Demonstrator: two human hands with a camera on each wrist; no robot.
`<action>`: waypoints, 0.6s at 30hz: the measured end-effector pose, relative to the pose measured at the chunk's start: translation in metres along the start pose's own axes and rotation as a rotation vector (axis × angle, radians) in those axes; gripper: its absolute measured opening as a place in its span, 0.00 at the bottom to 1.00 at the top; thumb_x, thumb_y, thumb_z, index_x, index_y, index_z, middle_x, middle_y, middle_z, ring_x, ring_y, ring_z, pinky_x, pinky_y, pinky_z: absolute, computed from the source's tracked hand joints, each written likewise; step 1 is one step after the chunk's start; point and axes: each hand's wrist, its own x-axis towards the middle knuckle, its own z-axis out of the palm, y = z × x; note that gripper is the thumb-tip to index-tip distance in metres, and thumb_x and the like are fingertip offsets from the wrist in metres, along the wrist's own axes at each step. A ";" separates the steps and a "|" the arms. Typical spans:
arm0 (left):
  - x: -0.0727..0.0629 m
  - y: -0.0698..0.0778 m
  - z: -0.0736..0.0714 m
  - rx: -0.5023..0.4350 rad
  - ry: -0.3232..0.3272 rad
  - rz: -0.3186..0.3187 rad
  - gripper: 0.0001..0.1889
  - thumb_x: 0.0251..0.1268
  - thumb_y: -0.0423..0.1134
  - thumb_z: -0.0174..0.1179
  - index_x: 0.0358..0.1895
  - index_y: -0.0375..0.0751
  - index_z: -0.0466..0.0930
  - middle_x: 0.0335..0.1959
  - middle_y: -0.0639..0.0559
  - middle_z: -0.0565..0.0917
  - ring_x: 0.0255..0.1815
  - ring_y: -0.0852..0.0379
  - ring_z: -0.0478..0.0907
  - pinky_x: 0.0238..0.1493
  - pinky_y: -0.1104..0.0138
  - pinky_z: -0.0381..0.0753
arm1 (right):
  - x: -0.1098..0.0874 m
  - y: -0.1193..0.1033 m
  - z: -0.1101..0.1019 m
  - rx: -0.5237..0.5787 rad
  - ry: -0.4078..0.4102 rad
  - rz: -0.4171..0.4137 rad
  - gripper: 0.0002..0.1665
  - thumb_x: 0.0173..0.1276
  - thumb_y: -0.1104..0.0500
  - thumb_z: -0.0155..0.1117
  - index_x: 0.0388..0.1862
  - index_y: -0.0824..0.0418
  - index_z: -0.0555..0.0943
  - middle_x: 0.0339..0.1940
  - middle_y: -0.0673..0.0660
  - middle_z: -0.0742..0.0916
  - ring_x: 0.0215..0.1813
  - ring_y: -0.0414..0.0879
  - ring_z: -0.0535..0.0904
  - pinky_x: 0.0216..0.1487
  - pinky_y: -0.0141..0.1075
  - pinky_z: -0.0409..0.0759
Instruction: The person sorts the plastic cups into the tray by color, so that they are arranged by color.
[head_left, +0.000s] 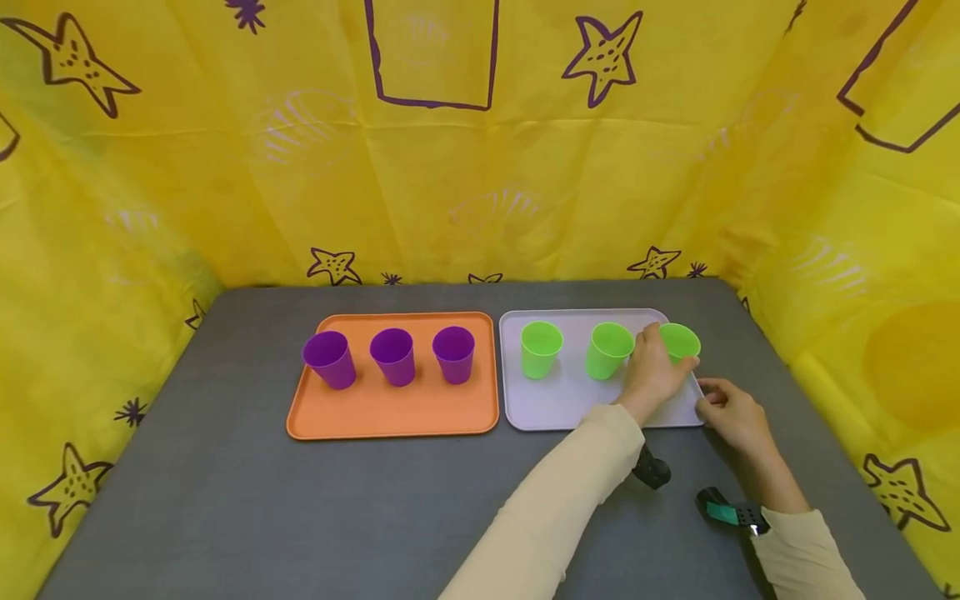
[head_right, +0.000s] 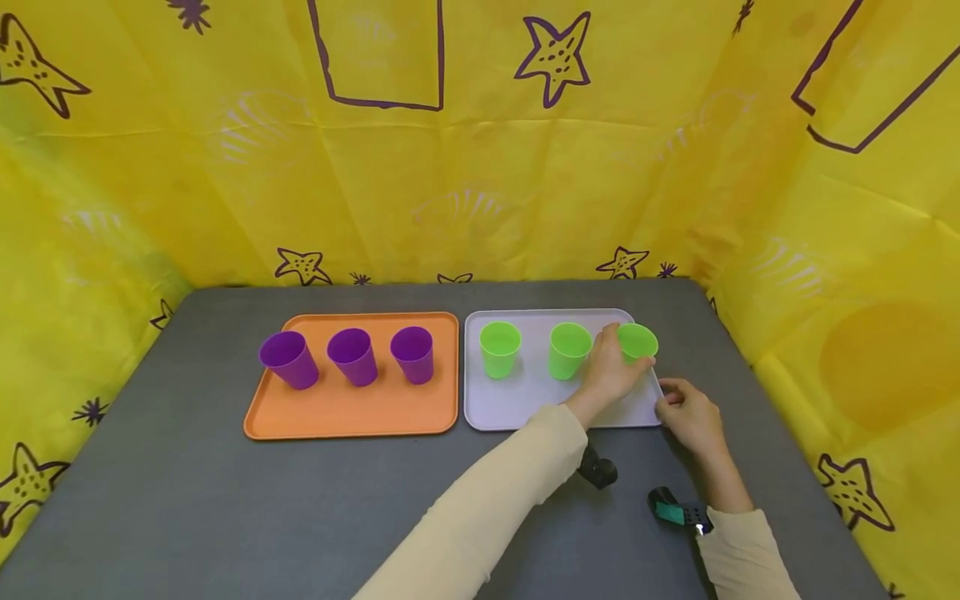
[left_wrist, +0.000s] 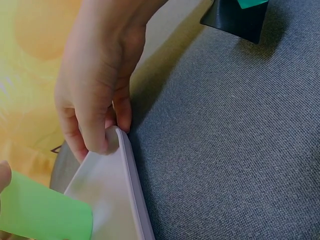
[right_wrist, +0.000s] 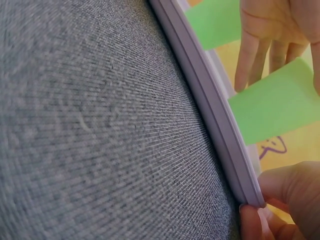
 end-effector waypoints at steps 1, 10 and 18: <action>0.000 0.000 0.000 -0.001 0.000 -0.004 0.35 0.52 0.55 0.65 0.61 0.47 0.62 0.52 0.56 0.72 0.47 0.62 0.74 0.48 0.74 0.75 | 0.000 0.000 0.000 0.001 0.001 0.001 0.23 0.60 0.61 0.54 0.53 0.70 0.74 0.32 0.63 0.83 0.22 0.36 0.76 0.23 0.28 0.76; 0.002 -0.001 0.001 -0.014 -0.016 -0.025 0.34 0.51 0.57 0.64 0.59 0.47 0.63 0.50 0.56 0.73 0.46 0.62 0.74 0.48 0.74 0.75 | -0.001 0.001 0.003 0.003 0.014 -0.007 0.22 0.59 0.62 0.54 0.52 0.71 0.74 0.32 0.63 0.82 0.21 0.34 0.75 0.21 0.28 0.77; 0.001 -0.003 0.002 -0.026 -0.011 -0.008 0.35 0.50 0.57 0.64 0.60 0.46 0.63 0.50 0.56 0.73 0.46 0.62 0.73 0.48 0.75 0.74 | -0.001 0.001 0.003 -0.004 0.018 -0.005 0.22 0.60 0.61 0.54 0.52 0.71 0.74 0.32 0.63 0.82 0.21 0.33 0.74 0.22 0.27 0.76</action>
